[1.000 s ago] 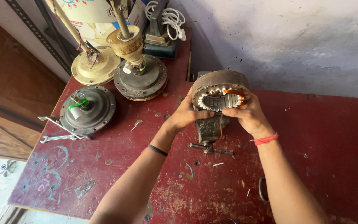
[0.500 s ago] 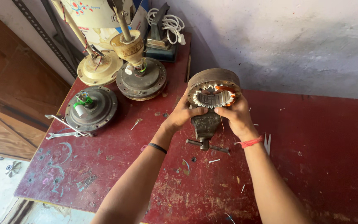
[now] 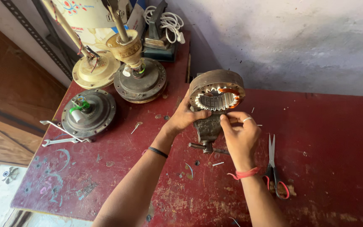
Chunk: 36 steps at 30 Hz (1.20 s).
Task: The person winds copper wire into the slots of a motor stator held in a bench vise. They use their hands to guide the wire and a metal tool to press the wire into place. The person rotates the stator to access different slots and continues winding until the visible slots are filled.
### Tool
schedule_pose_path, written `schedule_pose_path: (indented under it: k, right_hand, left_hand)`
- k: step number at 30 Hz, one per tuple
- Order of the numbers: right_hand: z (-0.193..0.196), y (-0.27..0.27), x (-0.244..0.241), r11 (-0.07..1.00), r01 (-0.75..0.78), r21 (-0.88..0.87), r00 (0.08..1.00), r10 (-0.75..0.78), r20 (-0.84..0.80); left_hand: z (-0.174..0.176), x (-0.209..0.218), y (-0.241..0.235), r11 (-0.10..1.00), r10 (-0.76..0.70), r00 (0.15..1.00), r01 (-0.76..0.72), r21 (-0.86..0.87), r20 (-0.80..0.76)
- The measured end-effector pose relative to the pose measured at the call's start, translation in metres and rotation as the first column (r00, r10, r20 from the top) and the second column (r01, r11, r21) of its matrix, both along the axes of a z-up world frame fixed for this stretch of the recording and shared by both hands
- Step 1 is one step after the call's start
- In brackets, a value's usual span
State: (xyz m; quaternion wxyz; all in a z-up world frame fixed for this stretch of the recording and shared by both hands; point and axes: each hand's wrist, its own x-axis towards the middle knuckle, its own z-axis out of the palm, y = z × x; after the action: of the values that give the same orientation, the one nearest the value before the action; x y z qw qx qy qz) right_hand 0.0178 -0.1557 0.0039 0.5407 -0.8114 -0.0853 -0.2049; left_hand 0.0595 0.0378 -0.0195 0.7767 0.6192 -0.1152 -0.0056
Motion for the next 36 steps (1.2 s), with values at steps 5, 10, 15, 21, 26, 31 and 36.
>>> schedule_pose_path:
  k: [5,10,15,21,26,31,36]
  right_hand:
    - [0.009,0.004,-0.007,0.983,0.093,-0.159,0.991,-0.076,0.111]
    - [0.007,0.002,-0.008,0.971,0.104,-0.214,0.994,-0.091,0.067]
    - [-0.003,0.001,-0.016,0.966,0.098,-0.239,0.995,-0.097,0.014]
    - [-0.011,0.0,-0.021,0.976,0.103,-0.19,0.988,-0.123,-0.097]
    - [-0.014,0.0,-0.028,0.987,0.085,-0.139,0.983,-0.106,-0.148]
    - [-0.016,0.003,-0.032,0.992,0.072,-0.103,0.984,-0.088,-0.155]
    - [-0.016,0.003,-0.029,0.998,0.059,0.007,0.97,-0.055,-0.238]
  left_hand:
    - [-0.007,0.008,0.009,0.981,-0.006,0.992,-0.019,0.193,0.128]
    - [-0.007,0.023,0.022,0.919,-0.067,0.985,-0.001,0.394,0.159]
    - [-0.003,0.032,0.026,0.928,-0.151,0.981,0.098,0.358,0.122]
    - [-0.001,0.026,0.021,0.983,-0.166,0.976,0.151,0.109,0.14]
    - [0.0,0.017,0.018,0.97,-0.032,0.952,-0.043,0.239,0.303]
    - [0.0,0.018,0.018,0.975,-0.075,0.97,0.023,0.219,0.23]
    - [-0.003,0.018,0.016,0.986,-0.087,0.983,0.062,0.153,0.159]
